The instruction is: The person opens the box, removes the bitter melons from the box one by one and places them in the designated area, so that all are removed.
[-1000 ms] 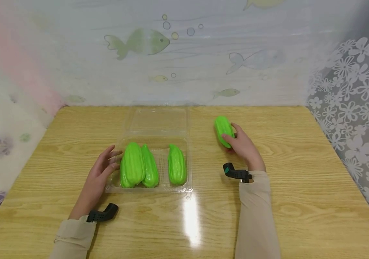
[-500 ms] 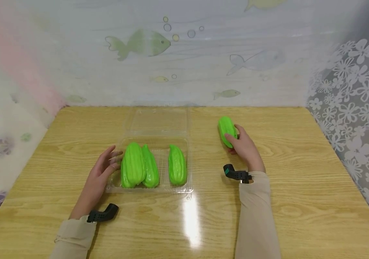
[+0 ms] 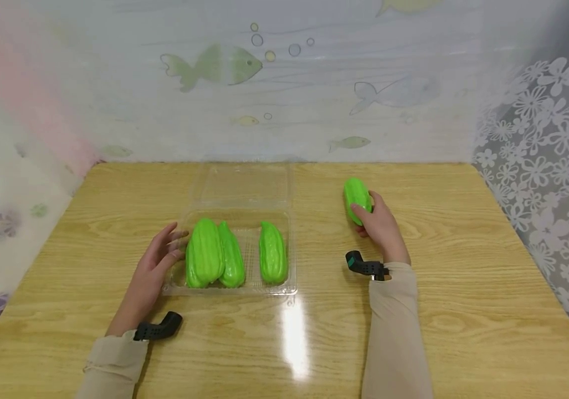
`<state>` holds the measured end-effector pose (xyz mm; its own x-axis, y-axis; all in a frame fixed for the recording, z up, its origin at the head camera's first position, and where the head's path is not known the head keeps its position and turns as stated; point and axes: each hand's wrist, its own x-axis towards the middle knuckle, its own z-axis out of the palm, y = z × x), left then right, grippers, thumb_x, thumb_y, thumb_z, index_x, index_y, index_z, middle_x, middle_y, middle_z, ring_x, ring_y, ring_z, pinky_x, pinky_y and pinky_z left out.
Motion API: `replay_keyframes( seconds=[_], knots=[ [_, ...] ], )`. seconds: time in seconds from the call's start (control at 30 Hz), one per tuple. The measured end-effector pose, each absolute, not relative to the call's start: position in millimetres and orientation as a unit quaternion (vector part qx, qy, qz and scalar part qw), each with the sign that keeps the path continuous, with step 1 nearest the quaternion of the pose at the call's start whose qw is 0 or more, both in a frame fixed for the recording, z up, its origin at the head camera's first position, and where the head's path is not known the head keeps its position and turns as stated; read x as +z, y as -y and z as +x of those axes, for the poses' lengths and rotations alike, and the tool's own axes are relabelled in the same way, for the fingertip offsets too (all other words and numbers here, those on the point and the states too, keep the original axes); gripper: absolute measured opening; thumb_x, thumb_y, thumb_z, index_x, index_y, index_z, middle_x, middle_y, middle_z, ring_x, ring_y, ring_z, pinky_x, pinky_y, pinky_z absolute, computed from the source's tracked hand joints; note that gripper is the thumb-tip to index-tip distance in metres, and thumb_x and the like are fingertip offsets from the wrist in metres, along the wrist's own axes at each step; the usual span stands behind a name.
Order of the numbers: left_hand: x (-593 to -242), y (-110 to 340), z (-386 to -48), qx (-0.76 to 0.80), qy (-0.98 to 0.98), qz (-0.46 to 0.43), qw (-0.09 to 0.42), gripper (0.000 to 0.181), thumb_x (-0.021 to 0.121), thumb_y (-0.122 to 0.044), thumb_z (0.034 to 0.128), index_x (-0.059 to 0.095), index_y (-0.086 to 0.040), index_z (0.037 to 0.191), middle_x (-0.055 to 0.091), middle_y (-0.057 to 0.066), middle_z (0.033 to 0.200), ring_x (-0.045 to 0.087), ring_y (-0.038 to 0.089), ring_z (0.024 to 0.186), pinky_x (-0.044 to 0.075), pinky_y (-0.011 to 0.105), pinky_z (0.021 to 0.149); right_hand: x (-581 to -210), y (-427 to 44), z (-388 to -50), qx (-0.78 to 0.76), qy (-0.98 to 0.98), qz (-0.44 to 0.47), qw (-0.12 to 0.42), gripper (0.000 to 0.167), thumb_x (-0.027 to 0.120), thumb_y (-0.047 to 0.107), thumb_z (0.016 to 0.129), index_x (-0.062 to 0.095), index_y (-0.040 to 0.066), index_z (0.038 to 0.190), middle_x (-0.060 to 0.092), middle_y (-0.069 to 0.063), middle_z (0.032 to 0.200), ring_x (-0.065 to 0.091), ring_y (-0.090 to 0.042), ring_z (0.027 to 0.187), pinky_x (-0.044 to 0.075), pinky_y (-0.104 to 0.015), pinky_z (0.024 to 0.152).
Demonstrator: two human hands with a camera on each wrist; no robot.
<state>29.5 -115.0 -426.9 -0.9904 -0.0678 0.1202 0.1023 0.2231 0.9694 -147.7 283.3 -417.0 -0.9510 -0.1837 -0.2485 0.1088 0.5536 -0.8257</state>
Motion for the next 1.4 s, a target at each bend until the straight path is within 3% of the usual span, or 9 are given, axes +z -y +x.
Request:
replay_keyframes(
  seconds=[0.67,0.93,1.2,1.4],
  knots=[
    [-423.5,114.3,35.6,-0.614,0.786,0.0,0.074,0.049,0.041,-0.009,0.0952,0.022,-0.007,0.14,0.037,0.016,0.133,0.037,0.031,0.119,0.036,0.013,0.089,-414.9,-296.1,-140.9,-0.479,-0.864,0.012,0.153,0.078,0.044,0.047,0.089,0.005,0.007,0.143,0.035,-0.024,0.122,0.051,-0.024,0.075,0.05,-0.031,0.064],
    [-426.3,115.3,29.8,-0.618,0.783,-0.003,0.066,0.049,0.041,-0.008,0.095,0.021,-0.007,0.141,0.037,0.016,0.134,0.036,0.031,0.121,0.036,0.014,0.09,-416.0,-300.5,-138.2,-0.446,-0.885,0.009,0.136,0.082,0.044,0.051,0.088,0.006,0.004,0.143,0.042,-0.023,0.112,0.053,-0.021,0.07,0.046,-0.028,0.058],
    [-427.5,119.8,21.7,-0.617,0.784,-0.002,0.06,0.05,0.041,-0.008,0.0946,0.022,-0.008,0.141,0.037,0.014,0.134,0.037,0.03,0.12,0.036,0.015,0.09,-416.4,-307.0,-139.5,-0.44,-0.89,0.034,0.117,0.087,0.042,0.058,0.084,0.006,0.006,0.143,0.036,-0.025,0.125,0.049,-0.026,0.084,0.041,-0.033,0.07],
    [-429.4,123.6,16.5,-0.615,0.787,-0.005,0.058,0.049,0.041,-0.009,0.0951,0.022,-0.008,0.141,0.037,0.014,0.134,0.037,0.03,0.12,0.036,0.015,0.09,-414.5,-310.6,-140.0,-0.449,-0.886,0.074,0.095,0.084,0.04,0.063,0.082,0.014,0.012,0.144,0.036,-0.019,0.127,0.049,-0.027,0.085,0.04,-0.034,0.071]
  ],
)
